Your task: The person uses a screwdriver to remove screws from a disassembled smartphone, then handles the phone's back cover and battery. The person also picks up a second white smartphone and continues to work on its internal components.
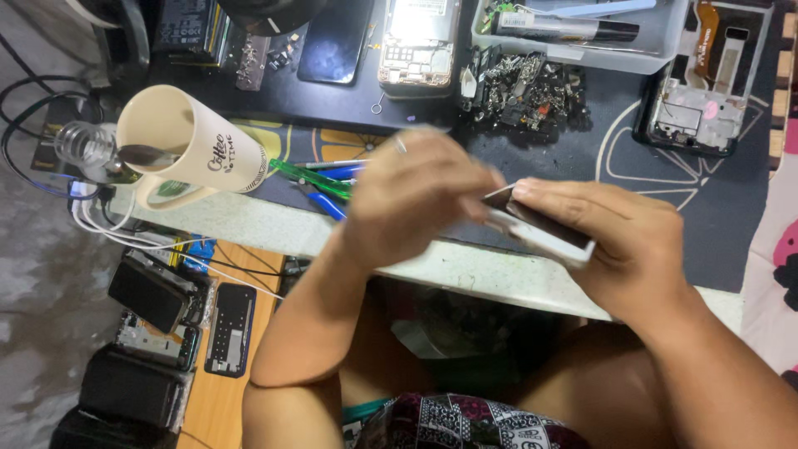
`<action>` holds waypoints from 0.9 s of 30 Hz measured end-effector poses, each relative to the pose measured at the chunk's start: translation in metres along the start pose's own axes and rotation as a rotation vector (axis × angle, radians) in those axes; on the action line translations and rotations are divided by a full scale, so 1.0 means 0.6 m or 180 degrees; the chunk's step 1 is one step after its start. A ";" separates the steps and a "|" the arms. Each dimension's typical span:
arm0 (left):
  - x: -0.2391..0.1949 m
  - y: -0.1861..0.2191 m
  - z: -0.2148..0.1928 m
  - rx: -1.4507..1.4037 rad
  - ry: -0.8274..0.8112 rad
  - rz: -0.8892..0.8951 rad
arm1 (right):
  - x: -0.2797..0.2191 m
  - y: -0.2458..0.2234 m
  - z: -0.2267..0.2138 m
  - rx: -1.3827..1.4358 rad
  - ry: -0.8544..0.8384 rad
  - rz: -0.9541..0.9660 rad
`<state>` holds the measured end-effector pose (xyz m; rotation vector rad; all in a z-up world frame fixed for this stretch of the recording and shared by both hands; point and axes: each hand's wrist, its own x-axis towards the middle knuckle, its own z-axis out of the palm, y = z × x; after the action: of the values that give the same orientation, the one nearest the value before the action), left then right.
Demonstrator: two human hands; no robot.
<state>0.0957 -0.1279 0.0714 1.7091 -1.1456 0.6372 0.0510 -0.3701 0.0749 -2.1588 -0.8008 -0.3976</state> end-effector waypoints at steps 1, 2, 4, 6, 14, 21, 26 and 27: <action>0.002 -0.014 -0.009 -0.0157 0.0196 -0.0292 | 0.004 -0.002 -0.002 -0.0093 0.0040 -0.0105; 0.010 -0.039 -0.017 0.0256 0.0165 -0.0551 | 0.007 -0.001 -0.004 -0.0166 0.0058 -0.0204; 0.018 -0.078 -0.032 0.1250 -0.0002 -0.0695 | 0.011 -0.005 -0.004 -0.0335 0.0014 -0.0296; 0.020 -0.108 -0.041 0.2406 -0.0258 -0.0419 | 0.013 -0.007 -0.006 -0.0554 -0.0083 -0.0293; -0.036 -0.161 -0.016 0.2238 -0.0189 -0.1149 | 0.006 0.007 0.008 -0.0439 -0.0142 -0.0272; -0.041 -0.169 -0.033 0.2157 0.0247 -0.0727 | 0.004 0.008 0.012 -0.0441 -0.0218 -0.0291; -0.047 -0.151 -0.036 0.1632 0.0719 -0.0887 | 0.008 0.005 0.016 -0.0446 -0.0208 -0.0304; -0.047 -0.150 -0.036 0.1445 0.0848 -0.0926 | 0.008 0.003 0.017 -0.0453 -0.0186 -0.0308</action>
<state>0.1661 -0.0870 0.0198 2.0439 -0.5749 0.9564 0.0562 -0.3613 0.0698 -2.2781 -0.9374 -0.4547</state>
